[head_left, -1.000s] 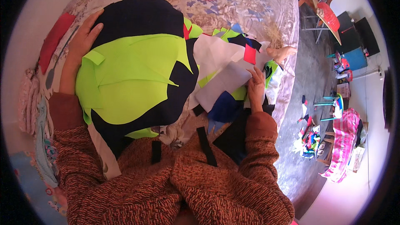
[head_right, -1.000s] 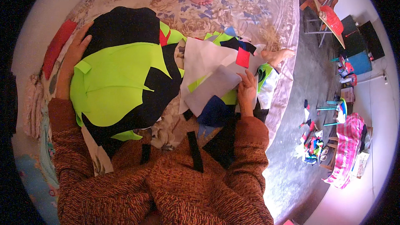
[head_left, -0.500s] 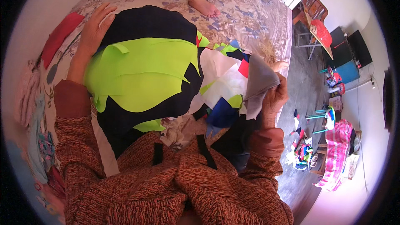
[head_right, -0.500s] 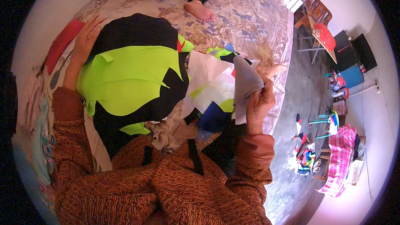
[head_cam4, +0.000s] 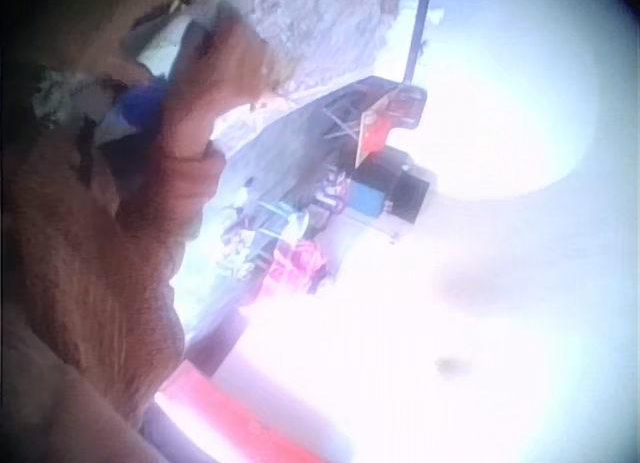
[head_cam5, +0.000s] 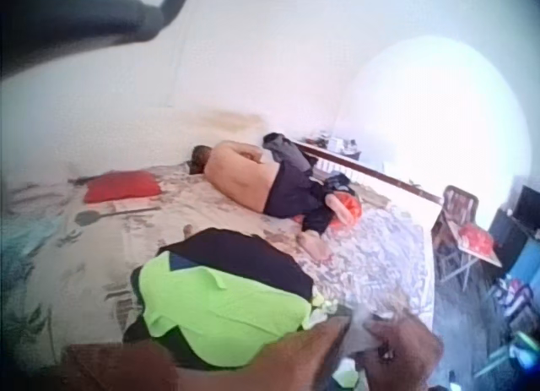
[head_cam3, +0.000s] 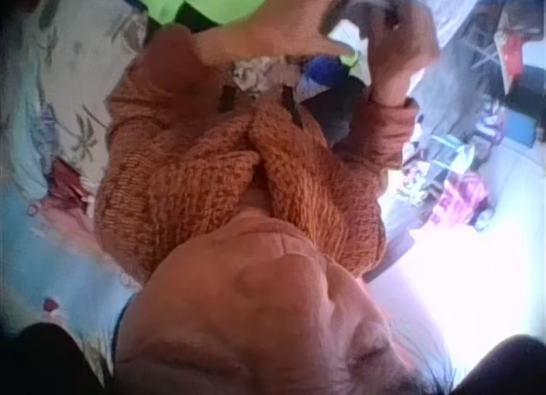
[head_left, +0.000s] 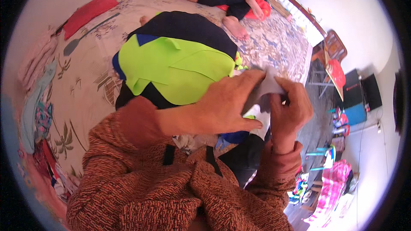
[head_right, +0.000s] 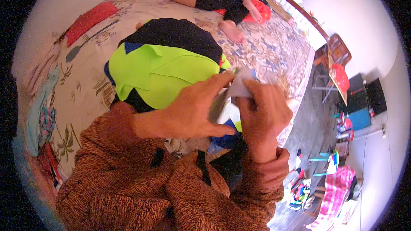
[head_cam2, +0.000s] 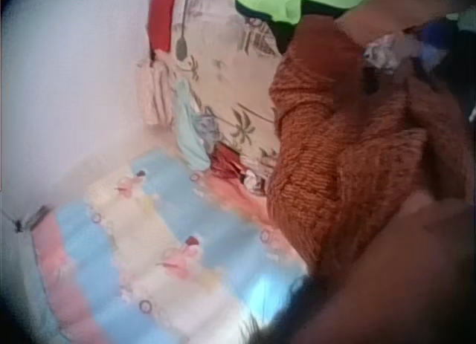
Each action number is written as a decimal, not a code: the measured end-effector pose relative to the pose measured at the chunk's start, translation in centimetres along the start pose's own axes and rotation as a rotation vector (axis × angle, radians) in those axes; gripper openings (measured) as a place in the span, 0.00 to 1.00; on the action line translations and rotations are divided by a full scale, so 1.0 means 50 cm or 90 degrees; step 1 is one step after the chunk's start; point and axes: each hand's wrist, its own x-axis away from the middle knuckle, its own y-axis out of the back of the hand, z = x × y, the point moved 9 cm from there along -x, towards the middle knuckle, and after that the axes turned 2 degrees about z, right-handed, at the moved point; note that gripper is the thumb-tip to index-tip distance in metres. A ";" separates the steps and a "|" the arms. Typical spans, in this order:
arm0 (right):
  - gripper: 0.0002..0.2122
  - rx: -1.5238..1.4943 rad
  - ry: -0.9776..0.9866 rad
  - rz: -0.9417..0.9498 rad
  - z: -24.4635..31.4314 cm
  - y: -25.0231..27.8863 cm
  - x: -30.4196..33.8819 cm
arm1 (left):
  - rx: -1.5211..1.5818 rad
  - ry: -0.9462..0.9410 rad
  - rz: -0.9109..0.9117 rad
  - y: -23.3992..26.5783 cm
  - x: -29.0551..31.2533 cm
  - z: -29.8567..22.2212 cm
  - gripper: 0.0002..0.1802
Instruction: The person arranges and stacks various colored fabric pieces on a bed, smoothing and repositioning them by hand. The person handles green, black, white, red, and blue fabric pieces, layering them into a pile.
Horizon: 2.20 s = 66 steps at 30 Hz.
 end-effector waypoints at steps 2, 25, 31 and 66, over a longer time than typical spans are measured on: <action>0.14 -0.011 0.041 0.047 0.035 -0.003 -0.009 | -0.029 -0.015 -0.084 0.006 0.001 -0.010 0.41; 0.11 0.190 0.071 -0.022 -0.019 -0.076 -0.109 | -0.732 -0.310 -0.384 0.413 0.030 0.033 0.10; 0.07 0.076 0.080 0.102 -0.038 -0.245 0.031 | -0.746 -0.152 -0.207 0.391 0.150 0.231 0.12; 0.07 -0.309 -0.423 0.417 -0.236 -0.341 0.585 | -0.592 -0.100 0.087 0.125 -0.095 0.261 0.22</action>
